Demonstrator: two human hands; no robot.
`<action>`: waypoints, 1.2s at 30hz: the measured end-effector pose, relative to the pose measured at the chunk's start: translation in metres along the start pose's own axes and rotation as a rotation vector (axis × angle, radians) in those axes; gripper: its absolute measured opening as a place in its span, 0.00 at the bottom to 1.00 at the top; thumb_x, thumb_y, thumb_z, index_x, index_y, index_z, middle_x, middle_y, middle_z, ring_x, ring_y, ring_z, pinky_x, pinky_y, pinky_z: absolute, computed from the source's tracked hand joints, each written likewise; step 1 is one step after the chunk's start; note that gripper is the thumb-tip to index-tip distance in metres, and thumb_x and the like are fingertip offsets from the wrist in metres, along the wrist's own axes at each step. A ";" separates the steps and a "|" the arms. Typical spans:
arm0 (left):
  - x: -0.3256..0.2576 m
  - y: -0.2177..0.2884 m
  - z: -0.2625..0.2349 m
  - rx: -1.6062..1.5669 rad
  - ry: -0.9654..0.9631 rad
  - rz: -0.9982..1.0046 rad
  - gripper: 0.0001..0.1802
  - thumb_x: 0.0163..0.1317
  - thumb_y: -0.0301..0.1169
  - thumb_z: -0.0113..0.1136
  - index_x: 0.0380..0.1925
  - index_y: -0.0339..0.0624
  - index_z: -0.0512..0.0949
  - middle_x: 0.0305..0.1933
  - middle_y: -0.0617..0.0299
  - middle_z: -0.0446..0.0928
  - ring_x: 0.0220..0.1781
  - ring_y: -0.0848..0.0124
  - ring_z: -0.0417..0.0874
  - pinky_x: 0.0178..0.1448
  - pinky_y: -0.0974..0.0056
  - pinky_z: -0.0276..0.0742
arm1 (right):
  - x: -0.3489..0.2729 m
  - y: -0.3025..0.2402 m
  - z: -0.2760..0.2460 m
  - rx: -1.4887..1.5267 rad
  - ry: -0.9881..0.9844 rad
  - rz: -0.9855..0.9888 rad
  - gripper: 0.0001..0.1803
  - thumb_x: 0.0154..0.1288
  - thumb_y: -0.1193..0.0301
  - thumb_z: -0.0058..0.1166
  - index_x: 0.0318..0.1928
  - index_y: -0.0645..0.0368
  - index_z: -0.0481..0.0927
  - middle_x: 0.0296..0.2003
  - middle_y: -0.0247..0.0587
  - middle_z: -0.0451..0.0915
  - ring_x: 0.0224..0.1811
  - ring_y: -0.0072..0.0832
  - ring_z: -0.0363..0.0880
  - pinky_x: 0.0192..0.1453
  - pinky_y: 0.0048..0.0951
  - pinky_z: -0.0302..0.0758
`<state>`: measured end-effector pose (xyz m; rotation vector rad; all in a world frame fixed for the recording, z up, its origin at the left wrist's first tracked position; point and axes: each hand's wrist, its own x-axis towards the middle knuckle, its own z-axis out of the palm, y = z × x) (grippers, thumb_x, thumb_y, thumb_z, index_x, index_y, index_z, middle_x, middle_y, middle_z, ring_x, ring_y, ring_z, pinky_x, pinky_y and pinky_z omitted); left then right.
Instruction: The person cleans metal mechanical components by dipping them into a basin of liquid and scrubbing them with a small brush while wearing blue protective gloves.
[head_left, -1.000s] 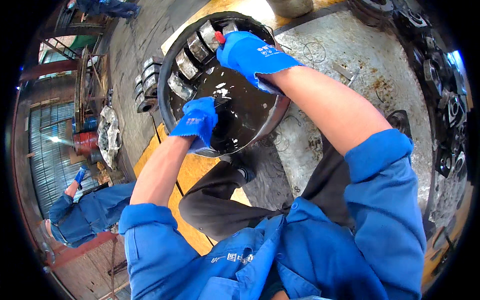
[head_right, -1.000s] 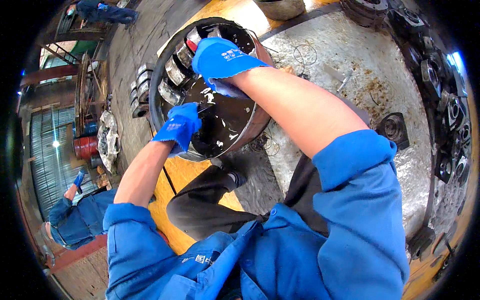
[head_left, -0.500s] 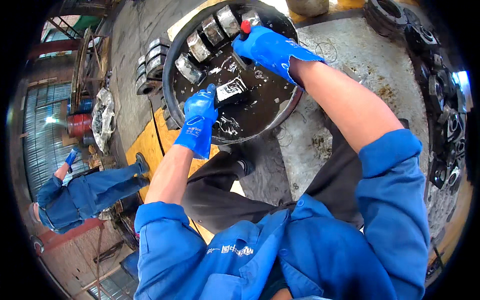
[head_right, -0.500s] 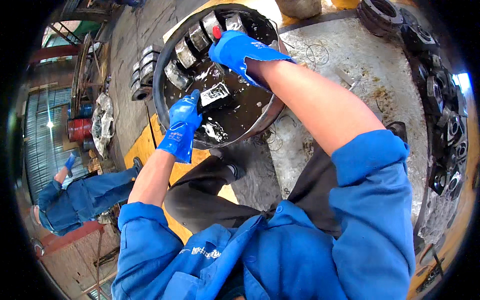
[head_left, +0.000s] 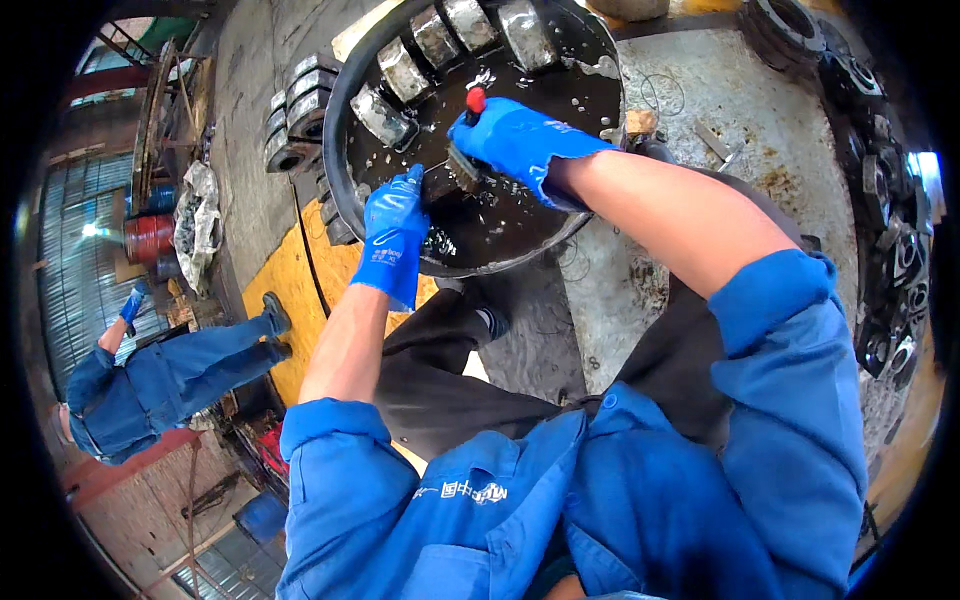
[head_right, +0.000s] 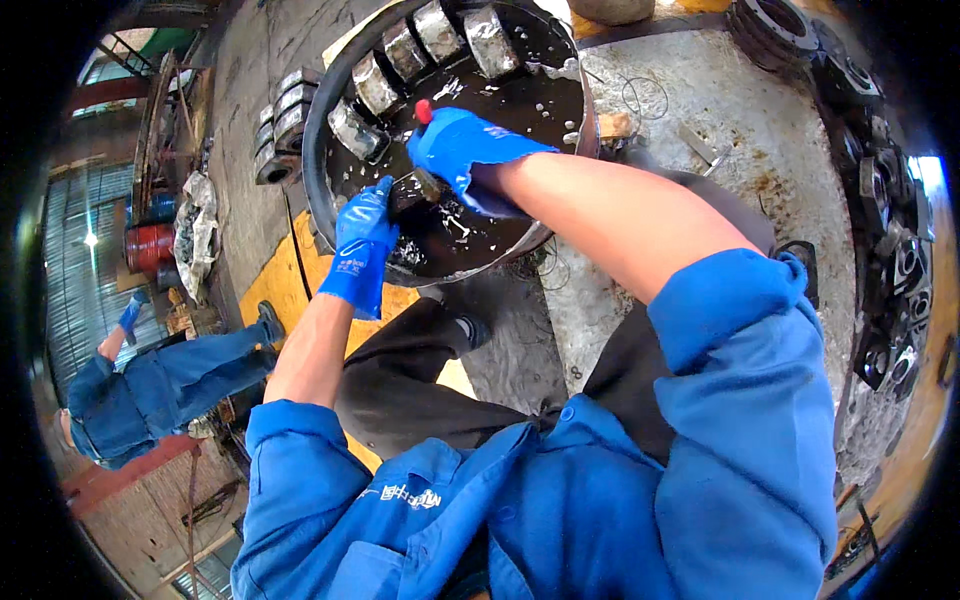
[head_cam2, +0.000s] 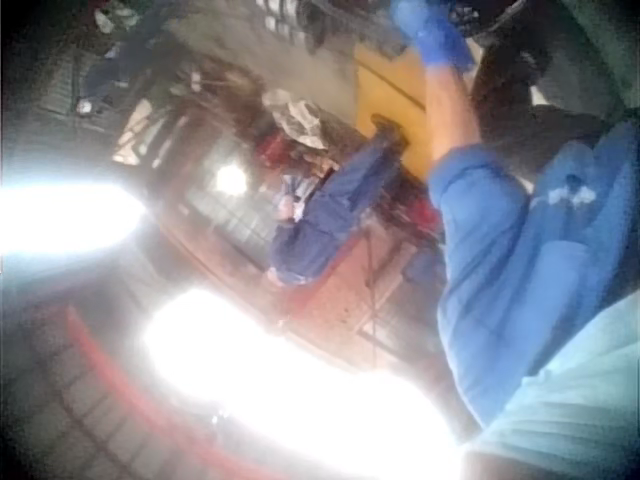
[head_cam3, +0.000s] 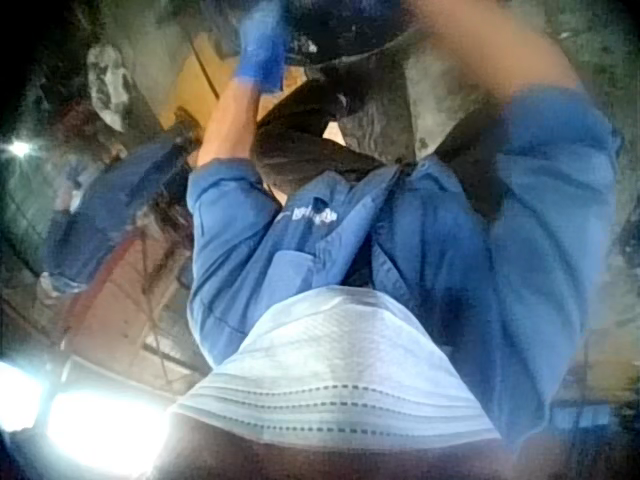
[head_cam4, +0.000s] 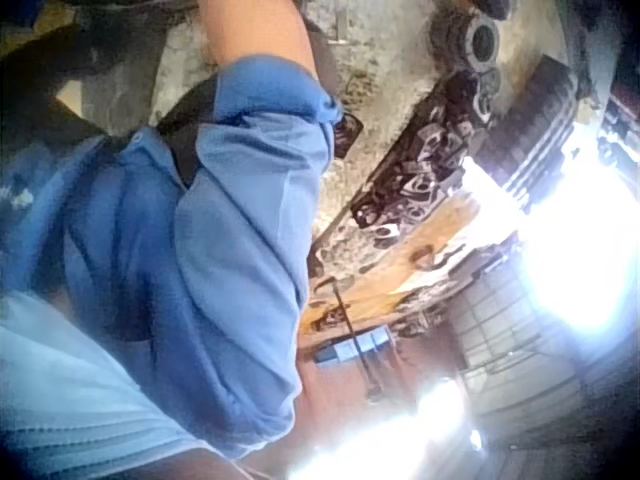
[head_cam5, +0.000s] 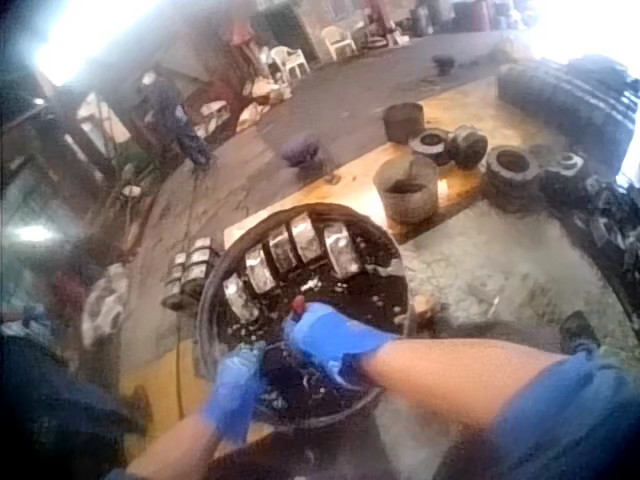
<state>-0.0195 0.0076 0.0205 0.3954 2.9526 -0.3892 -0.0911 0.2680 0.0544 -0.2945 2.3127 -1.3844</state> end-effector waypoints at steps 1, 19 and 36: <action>0.000 0.000 -0.002 -0.009 -0.018 0.005 0.34 0.58 0.29 0.63 0.68 0.48 0.74 0.52 0.48 0.84 0.51 0.49 0.87 0.57 0.48 0.83 | 0.001 0.004 -0.002 0.006 -0.011 0.032 0.24 0.67 0.55 0.52 0.47 0.64 0.87 0.47 0.63 0.85 0.52 0.57 0.85 0.57 0.47 0.81; 0.003 0.037 -0.017 -0.021 -0.015 0.021 0.53 0.47 0.41 0.77 0.75 0.41 0.64 0.71 0.45 0.73 0.70 0.49 0.77 0.76 0.52 0.71 | 0.001 0.011 -0.024 0.065 0.052 0.240 0.22 0.68 0.53 0.56 0.36 0.62 0.85 0.27 0.49 0.83 0.29 0.38 0.81 0.36 0.40 0.78; 0.053 0.099 -0.052 -0.089 -0.358 -0.032 0.57 0.49 0.41 0.80 0.79 0.53 0.59 0.69 0.47 0.75 0.69 0.47 0.78 0.69 0.46 0.78 | -0.002 -0.001 -0.061 0.024 0.219 0.187 0.26 0.66 0.53 0.55 0.48 0.64 0.87 0.45 0.62 0.86 0.50 0.56 0.86 0.56 0.46 0.81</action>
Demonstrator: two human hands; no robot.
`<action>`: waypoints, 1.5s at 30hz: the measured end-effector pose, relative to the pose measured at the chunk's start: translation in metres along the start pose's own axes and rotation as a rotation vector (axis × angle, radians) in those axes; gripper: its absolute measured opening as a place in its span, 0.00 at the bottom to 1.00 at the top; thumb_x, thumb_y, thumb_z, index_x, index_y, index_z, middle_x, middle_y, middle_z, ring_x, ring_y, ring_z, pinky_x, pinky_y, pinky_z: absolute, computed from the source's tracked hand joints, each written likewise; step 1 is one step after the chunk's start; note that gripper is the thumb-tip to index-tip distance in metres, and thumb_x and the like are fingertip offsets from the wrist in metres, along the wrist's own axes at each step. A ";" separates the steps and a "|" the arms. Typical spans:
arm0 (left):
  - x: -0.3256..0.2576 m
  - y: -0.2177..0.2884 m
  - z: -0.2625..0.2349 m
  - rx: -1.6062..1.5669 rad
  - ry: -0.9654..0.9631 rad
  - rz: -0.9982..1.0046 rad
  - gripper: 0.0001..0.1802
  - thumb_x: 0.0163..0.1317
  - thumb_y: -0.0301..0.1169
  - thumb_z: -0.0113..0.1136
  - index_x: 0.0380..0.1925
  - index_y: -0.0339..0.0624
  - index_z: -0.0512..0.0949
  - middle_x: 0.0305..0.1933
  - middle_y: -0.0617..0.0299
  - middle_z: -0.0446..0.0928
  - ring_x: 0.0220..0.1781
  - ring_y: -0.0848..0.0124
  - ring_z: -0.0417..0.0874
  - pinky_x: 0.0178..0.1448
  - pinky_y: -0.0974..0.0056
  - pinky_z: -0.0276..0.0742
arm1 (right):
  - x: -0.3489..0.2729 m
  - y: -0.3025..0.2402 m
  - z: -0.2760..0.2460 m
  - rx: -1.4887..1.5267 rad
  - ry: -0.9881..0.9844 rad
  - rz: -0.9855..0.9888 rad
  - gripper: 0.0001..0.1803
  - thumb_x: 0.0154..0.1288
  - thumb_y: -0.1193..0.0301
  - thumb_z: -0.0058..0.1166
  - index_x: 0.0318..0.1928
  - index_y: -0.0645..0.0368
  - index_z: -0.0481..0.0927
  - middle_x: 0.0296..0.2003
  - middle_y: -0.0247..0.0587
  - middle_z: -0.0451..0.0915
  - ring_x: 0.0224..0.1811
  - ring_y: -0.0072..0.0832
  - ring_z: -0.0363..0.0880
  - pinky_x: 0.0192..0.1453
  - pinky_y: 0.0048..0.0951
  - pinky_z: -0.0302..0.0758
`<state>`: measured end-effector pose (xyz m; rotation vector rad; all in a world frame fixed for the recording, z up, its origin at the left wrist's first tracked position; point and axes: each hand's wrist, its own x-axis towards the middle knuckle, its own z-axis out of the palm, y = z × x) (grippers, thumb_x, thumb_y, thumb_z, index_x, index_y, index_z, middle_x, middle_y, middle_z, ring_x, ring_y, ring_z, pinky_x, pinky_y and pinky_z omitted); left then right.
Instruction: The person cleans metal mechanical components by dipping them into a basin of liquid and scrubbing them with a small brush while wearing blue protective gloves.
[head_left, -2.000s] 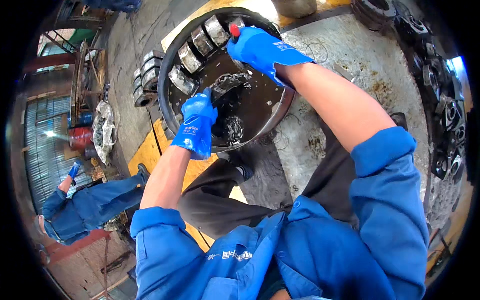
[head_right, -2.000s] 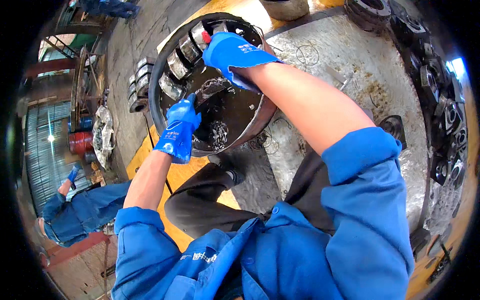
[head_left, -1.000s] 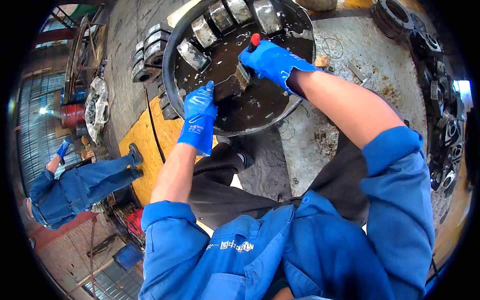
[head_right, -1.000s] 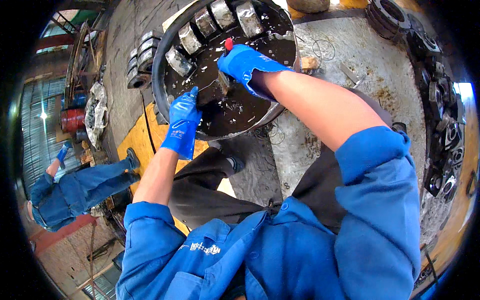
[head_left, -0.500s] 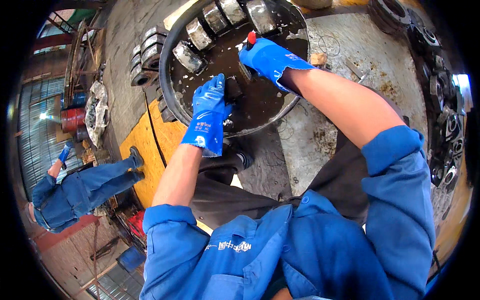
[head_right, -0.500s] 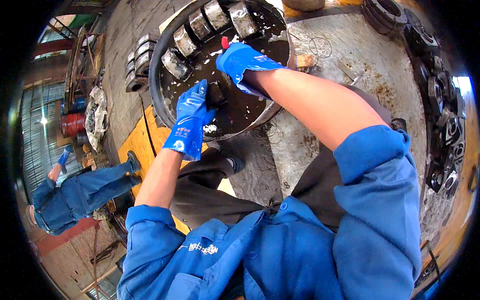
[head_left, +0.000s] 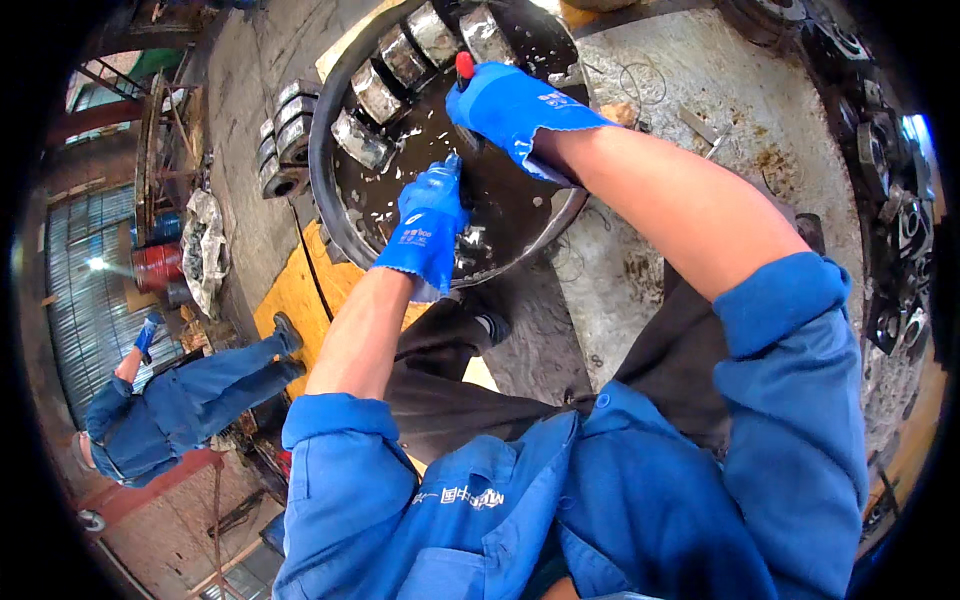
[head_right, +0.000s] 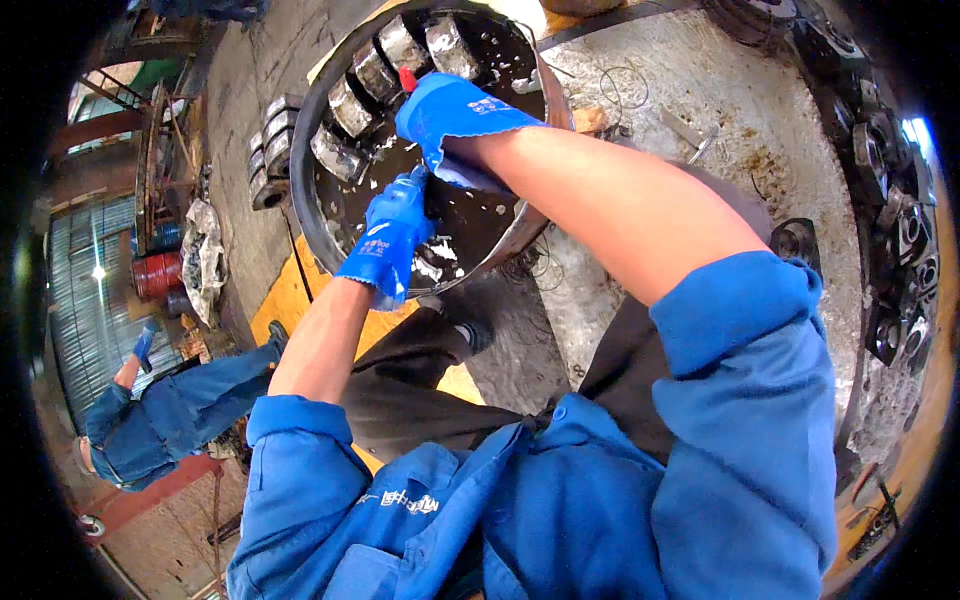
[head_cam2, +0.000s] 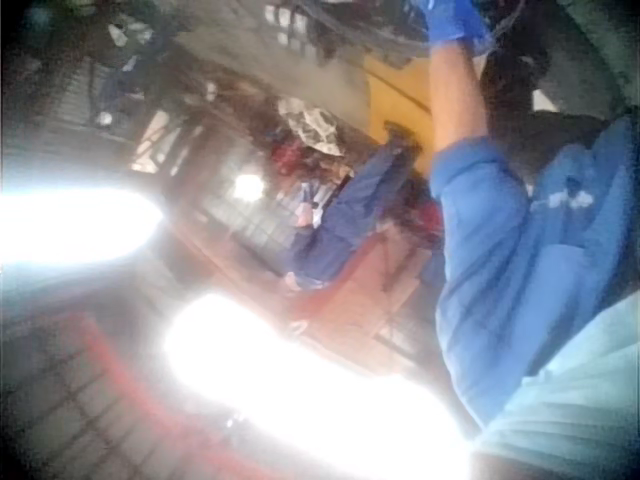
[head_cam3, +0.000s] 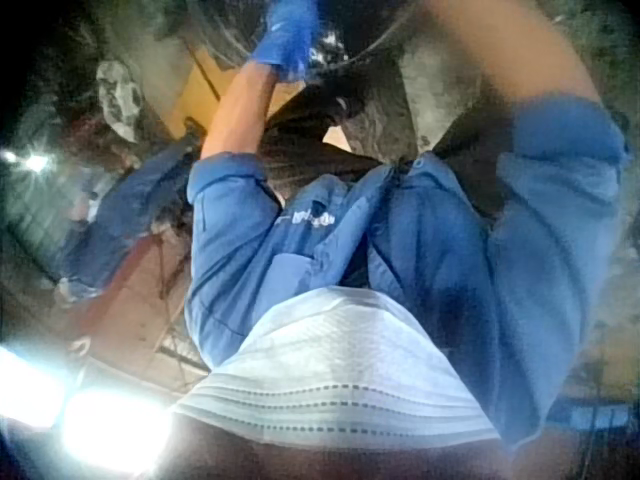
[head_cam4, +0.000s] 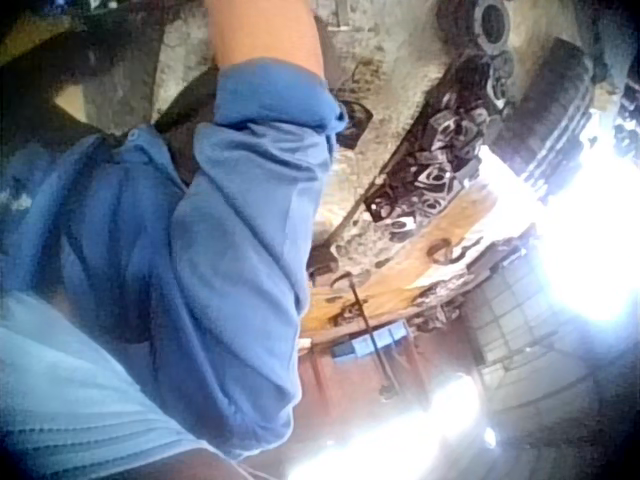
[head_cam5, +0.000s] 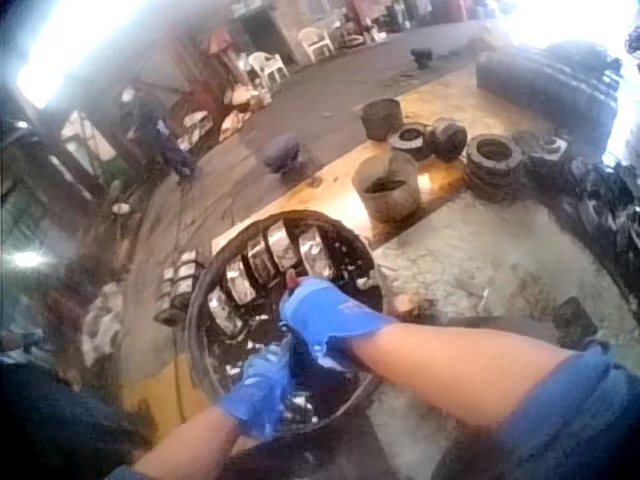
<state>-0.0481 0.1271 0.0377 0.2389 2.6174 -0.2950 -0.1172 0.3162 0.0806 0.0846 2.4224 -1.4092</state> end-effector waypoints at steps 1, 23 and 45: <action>0.001 -0.002 -0.001 -0.020 -0.017 -0.014 0.57 0.49 0.41 0.80 0.79 0.54 0.59 0.68 0.47 0.75 0.69 0.47 0.78 0.69 0.46 0.78 | 0.000 0.002 -0.001 0.019 -0.009 -0.026 0.25 0.66 0.53 0.55 0.48 0.64 0.87 0.45 0.62 0.86 0.50 0.56 0.86 0.56 0.46 0.81; -0.008 -0.036 0.006 -0.639 0.345 0.003 0.65 0.42 0.45 0.85 0.77 0.35 0.59 0.66 0.44 0.78 0.66 0.53 0.81 0.72 0.55 0.75 | -0.007 -0.006 -0.020 0.093 -0.035 -0.154 0.25 0.68 0.50 0.54 0.38 0.62 0.86 0.27 0.49 0.84 0.31 0.39 0.83 0.41 0.39 0.78; -0.033 -0.098 0.062 -2.357 0.001 -0.282 0.26 0.70 0.54 0.61 0.57 0.49 0.78 0.44 0.48 0.85 0.35 0.52 0.87 0.31 0.52 0.86 | -0.035 -0.008 0.097 0.219 -0.242 -0.287 0.23 0.68 0.50 0.57 0.46 0.57 0.87 0.41 0.55 0.87 0.47 0.50 0.87 0.53 0.44 0.80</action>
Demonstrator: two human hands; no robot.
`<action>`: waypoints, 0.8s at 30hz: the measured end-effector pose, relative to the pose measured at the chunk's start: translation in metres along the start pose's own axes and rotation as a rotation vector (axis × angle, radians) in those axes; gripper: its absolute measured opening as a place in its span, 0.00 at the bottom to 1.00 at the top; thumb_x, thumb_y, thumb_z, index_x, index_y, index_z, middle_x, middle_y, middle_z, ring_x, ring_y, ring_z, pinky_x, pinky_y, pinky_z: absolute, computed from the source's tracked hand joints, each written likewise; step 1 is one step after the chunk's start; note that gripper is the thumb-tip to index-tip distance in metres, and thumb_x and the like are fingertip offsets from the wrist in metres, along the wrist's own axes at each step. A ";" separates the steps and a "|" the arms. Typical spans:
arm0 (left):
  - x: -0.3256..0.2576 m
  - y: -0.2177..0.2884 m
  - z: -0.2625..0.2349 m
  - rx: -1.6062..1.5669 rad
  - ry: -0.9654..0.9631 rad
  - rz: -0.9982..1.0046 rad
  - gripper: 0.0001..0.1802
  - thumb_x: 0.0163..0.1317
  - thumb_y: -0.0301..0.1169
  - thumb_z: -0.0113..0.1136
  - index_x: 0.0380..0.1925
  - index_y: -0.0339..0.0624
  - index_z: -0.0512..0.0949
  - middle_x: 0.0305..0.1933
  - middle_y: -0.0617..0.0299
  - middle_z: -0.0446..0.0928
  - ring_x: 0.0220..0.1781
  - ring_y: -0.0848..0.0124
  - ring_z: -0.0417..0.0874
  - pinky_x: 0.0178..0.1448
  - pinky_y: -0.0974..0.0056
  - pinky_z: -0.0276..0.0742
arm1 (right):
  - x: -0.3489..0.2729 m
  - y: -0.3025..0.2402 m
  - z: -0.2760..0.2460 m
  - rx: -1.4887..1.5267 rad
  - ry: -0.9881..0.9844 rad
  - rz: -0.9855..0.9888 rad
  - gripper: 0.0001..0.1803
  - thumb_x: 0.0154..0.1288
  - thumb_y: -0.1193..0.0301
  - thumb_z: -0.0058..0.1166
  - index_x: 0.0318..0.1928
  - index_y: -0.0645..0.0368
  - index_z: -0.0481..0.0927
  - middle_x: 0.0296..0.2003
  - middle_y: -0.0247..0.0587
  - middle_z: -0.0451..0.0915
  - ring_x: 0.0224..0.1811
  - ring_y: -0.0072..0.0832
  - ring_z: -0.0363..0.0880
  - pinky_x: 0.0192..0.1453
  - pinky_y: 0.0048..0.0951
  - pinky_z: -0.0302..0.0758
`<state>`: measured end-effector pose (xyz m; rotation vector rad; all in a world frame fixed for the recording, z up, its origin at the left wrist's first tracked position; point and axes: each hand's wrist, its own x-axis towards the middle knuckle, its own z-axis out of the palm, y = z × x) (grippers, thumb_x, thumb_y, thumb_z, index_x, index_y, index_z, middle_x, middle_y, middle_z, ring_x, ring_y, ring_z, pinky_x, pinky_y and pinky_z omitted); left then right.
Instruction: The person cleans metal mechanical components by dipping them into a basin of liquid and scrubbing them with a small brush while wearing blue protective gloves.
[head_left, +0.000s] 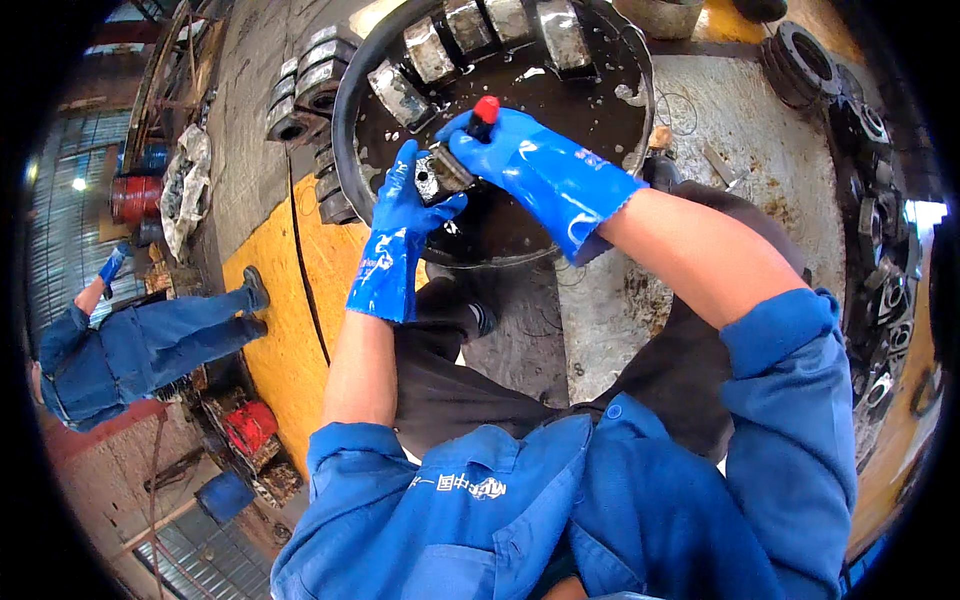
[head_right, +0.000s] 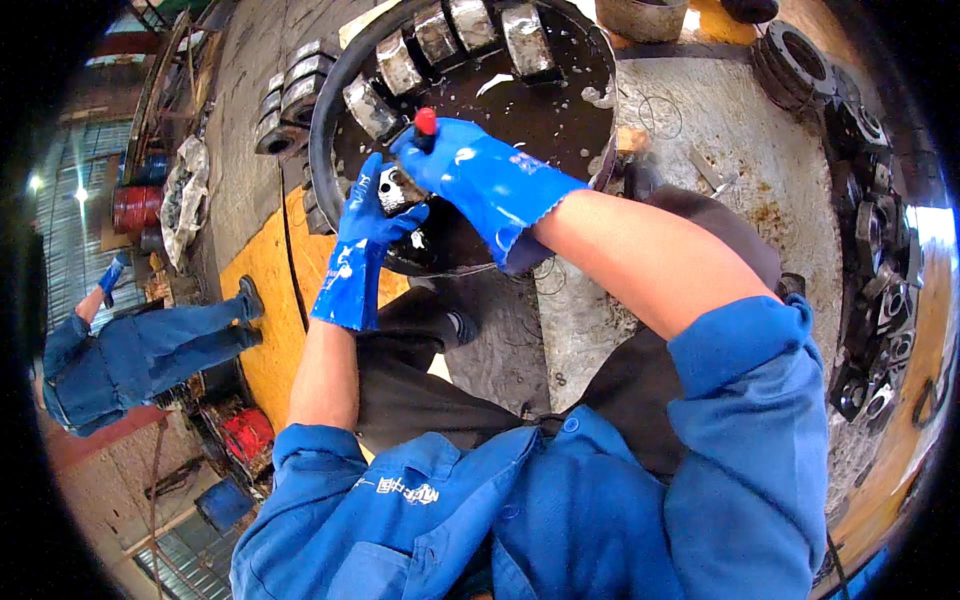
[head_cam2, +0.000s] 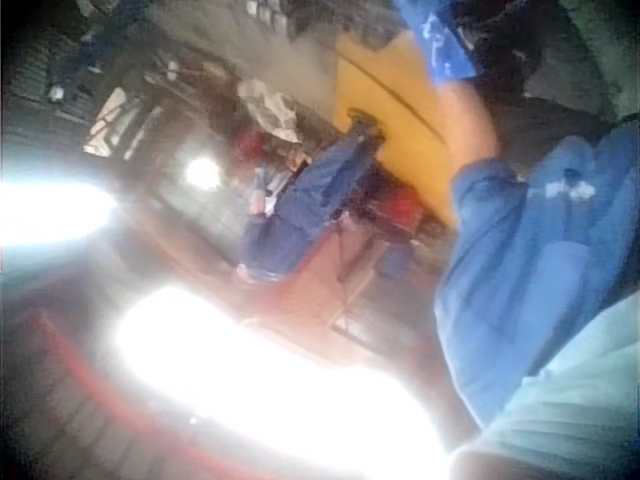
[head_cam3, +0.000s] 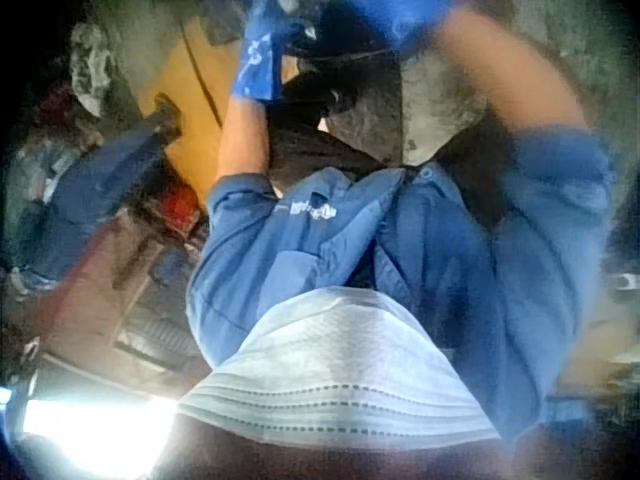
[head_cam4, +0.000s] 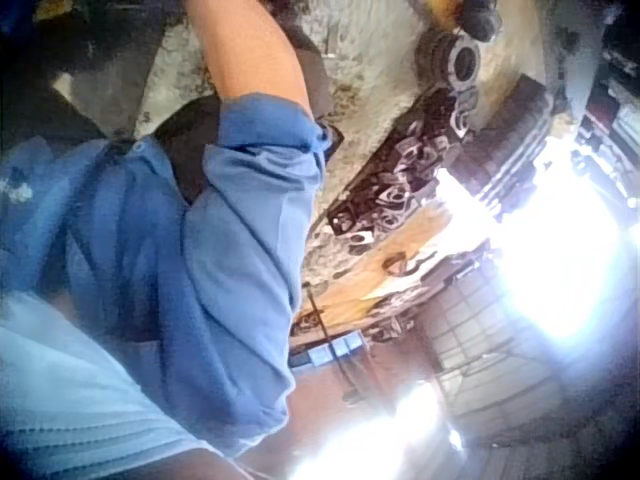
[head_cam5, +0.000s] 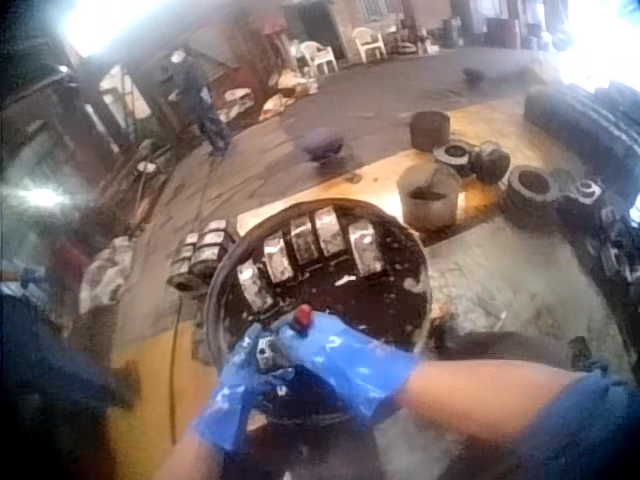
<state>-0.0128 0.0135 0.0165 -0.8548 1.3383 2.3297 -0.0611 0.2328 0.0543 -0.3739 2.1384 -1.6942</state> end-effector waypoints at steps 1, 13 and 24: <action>0.004 0.002 -0.002 -0.068 0.039 -0.085 0.27 0.72 0.60 0.57 0.53 0.49 0.81 0.40 0.48 0.86 0.31 0.50 0.87 0.27 0.52 0.84 | 0.010 0.013 -0.001 0.011 -0.007 0.023 0.24 0.68 0.49 0.57 0.46 0.58 0.87 0.41 0.55 0.87 0.47 0.49 0.87 0.53 0.44 0.80; -0.021 -0.007 -0.001 1.472 0.231 0.668 0.62 0.38 0.41 0.89 0.75 0.38 0.65 0.65 0.49 0.79 0.61 0.58 0.84 0.68 0.57 0.80 | 0.035 0.079 -0.041 -0.187 0.115 0.064 0.17 0.68 0.58 0.61 0.50 0.52 0.88 0.38 0.45 0.89 0.39 0.35 0.88 0.49 0.37 0.83; 0.023 -0.037 -0.050 1.058 0.131 0.834 0.31 0.69 0.41 0.68 0.68 0.45 0.71 0.51 0.55 0.83 0.45 0.61 0.86 0.40 0.50 0.86 | -0.040 0.016 0.002 -0.192 0.082 -0.348 0.13 0.68 0.70 0.63 0.52 0.46 0.88 0.49 0.44 0.88 0.51 0.42 0.88 0.56 0.34 0.84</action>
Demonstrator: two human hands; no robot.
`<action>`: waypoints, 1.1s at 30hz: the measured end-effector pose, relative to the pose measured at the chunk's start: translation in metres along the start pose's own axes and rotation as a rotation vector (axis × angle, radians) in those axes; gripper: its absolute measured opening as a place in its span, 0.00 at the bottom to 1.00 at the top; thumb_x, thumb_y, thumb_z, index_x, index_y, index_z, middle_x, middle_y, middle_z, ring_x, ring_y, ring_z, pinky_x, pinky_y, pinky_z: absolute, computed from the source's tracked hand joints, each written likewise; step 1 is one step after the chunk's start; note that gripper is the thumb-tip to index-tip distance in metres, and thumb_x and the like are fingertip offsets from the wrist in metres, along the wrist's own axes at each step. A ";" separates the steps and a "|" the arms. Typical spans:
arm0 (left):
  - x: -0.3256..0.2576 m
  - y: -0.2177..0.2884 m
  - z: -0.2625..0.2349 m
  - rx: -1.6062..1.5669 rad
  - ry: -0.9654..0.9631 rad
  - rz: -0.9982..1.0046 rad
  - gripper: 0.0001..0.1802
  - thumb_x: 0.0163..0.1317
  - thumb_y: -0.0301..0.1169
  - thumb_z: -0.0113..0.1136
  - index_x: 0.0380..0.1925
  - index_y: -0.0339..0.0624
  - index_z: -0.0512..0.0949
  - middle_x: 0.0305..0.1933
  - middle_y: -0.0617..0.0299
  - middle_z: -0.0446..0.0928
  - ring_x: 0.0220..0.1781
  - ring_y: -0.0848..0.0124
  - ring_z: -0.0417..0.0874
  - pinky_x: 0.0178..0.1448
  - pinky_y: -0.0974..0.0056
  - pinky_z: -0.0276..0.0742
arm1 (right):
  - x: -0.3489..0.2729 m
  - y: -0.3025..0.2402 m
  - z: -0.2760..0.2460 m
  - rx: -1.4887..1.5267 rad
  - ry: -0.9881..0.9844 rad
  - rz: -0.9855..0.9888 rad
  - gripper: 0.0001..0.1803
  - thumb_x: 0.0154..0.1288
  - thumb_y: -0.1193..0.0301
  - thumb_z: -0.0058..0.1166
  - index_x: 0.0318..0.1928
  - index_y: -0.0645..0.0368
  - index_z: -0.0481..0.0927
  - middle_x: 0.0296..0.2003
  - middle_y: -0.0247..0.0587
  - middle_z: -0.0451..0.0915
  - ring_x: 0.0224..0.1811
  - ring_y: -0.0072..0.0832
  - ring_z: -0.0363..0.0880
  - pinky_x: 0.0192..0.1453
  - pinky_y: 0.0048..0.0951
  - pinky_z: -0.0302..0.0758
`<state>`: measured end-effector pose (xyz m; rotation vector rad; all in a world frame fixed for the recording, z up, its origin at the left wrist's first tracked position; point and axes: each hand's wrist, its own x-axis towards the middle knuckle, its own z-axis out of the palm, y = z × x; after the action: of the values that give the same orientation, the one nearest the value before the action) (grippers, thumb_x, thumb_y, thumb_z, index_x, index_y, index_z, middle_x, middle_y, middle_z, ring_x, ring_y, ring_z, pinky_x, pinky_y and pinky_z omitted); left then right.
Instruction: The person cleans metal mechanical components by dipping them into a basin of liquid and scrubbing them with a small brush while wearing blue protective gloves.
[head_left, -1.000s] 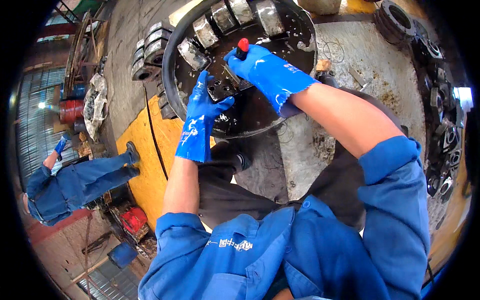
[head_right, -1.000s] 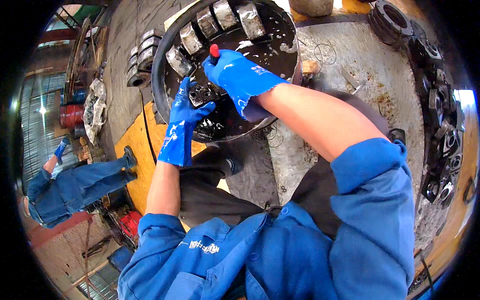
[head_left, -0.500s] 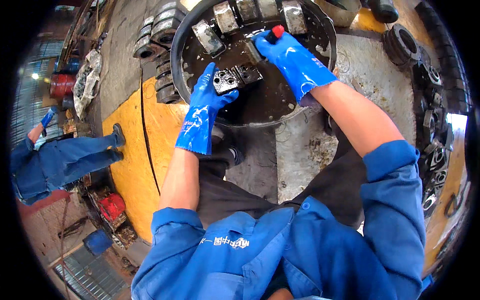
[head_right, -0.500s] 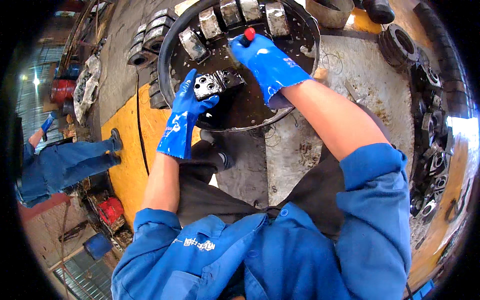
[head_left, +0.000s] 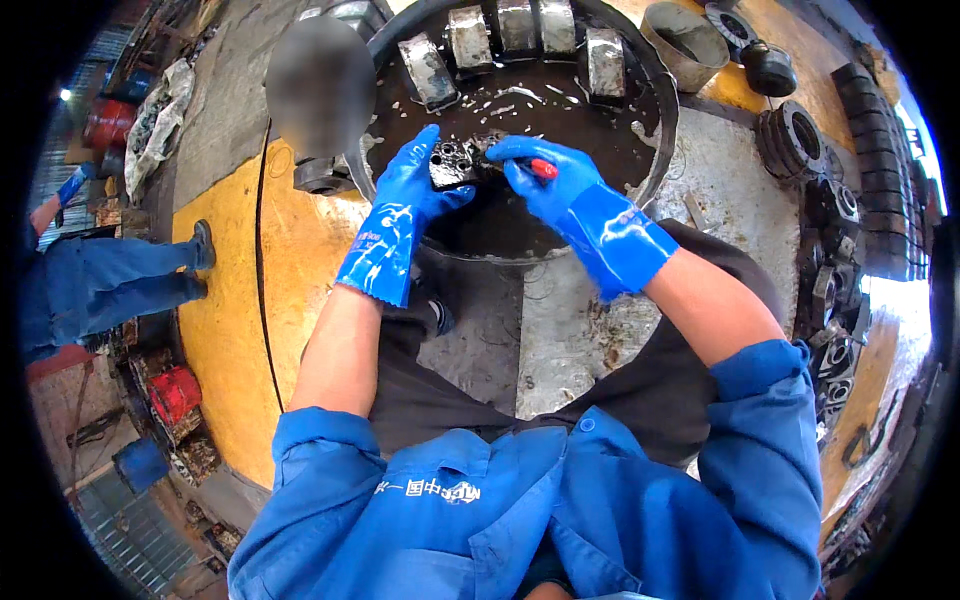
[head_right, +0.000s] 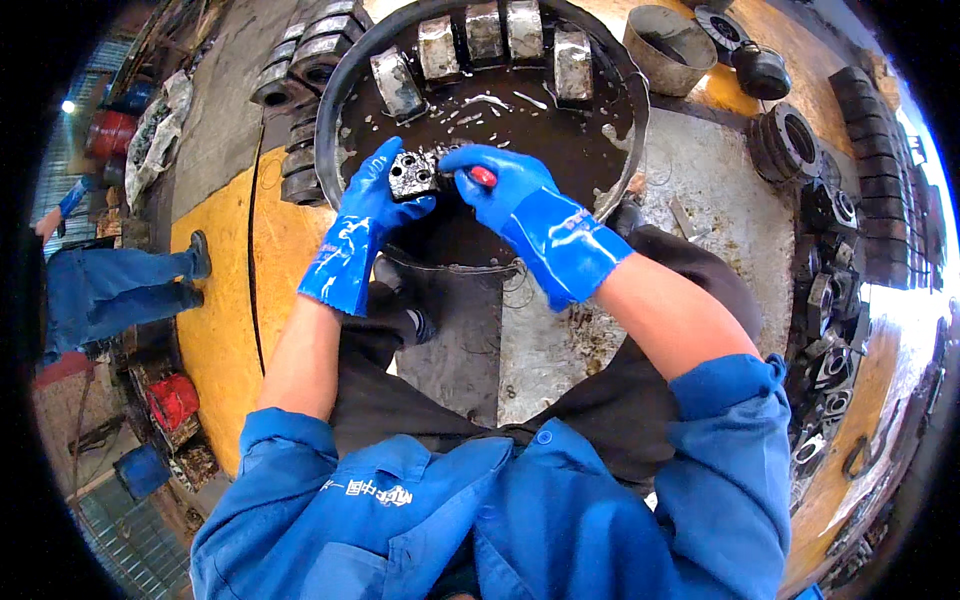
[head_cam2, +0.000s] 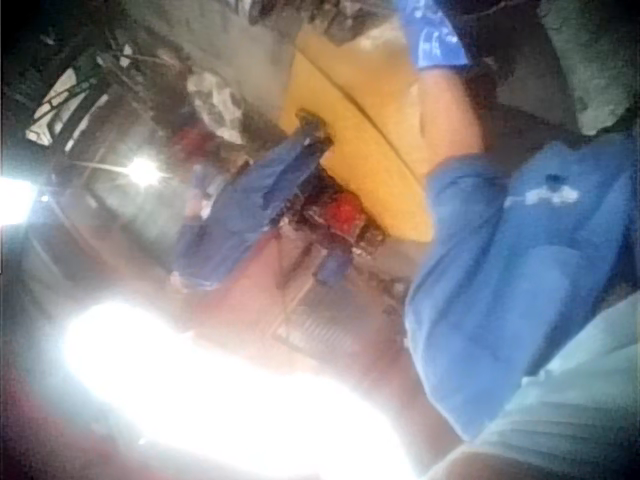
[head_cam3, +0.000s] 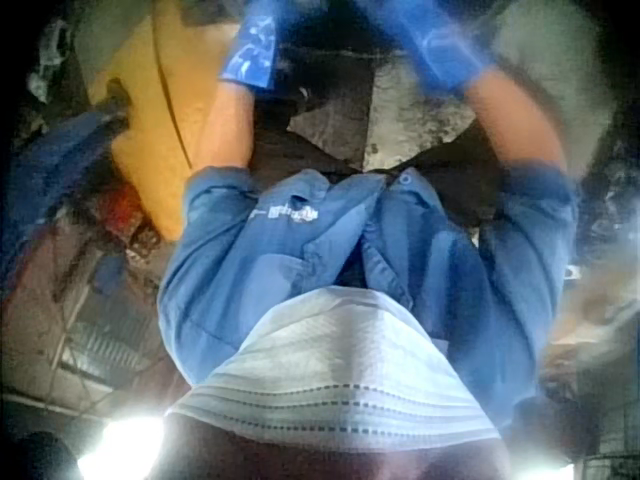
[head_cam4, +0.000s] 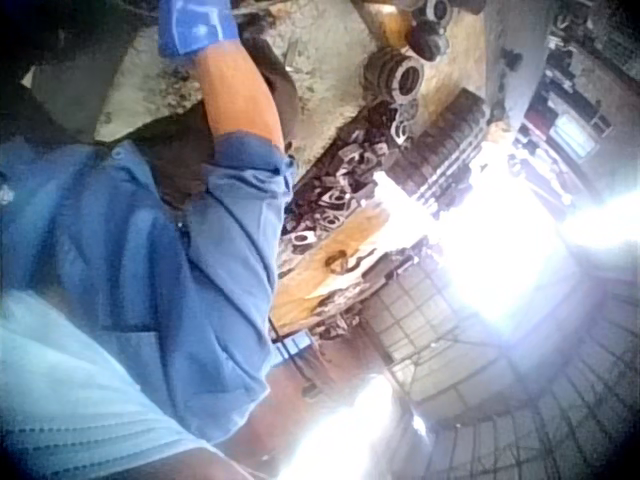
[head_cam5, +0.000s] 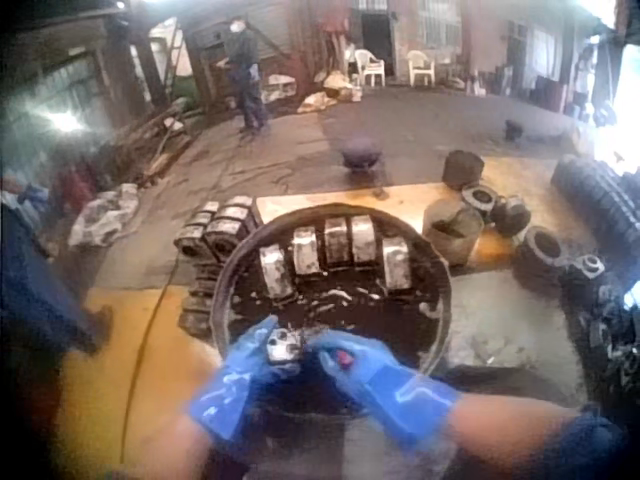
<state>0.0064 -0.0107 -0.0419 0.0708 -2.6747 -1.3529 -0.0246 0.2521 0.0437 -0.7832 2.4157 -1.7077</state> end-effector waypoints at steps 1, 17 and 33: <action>0.001 0.003 -0.001 0.051 -0.033 0.003 0.34 0.66 0.38 0.71 0.69 0.45 0.70 0.52 0.55 0.83 0.47 0.63 0.86 0.42 0.52 0.87 | -0.001 0.011 0.000 -0.011 0.042 -0.012 0.13 0.68 0.70 0.63 0.52 0.46 0.88 0.49 0.44 0.88 0.51 0.42 0.88 0.56 0.34 0.84; 0.001 0.064 -0.028 0.440 -0.143 -0.142 0.61 0.41 0.48 0.85 0.74 0.40 0.66 0.68 0.42 0.76 0.69 0.50 0.79 0.73 0.54 0.75 | -0.017 -0.006 -0.006 -0.235 -0.085 -0.353 0.17 0.64 0.80 0.63 0.52 0.50 0.88 0.52 0.47 0.87 0.56 0.45 0.87 0.61 0.39 0.85; 0.000 0.070 -0.023 0.426 -0.133 -0.160 0.59 0.43 0.48 0.85 0.74 0.41 0.66 0.69 0.44 0.75 0.70 0.50 0.78 0.74 0.53 0.73 | -0.003 0.005 -0.002 -0.278 0.017 -0.276 0.16 0.64 0.74 0.64 0.52 0.45 0.87 0.52 0.42 0.87 0.54 0.44 0.86 0.58 0.41 0.85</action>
<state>0.0111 0.0121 0.0276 0.2526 -3.0830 -0.8225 -0.0241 0.2565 0.0394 -1.1900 2.7003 -1.4748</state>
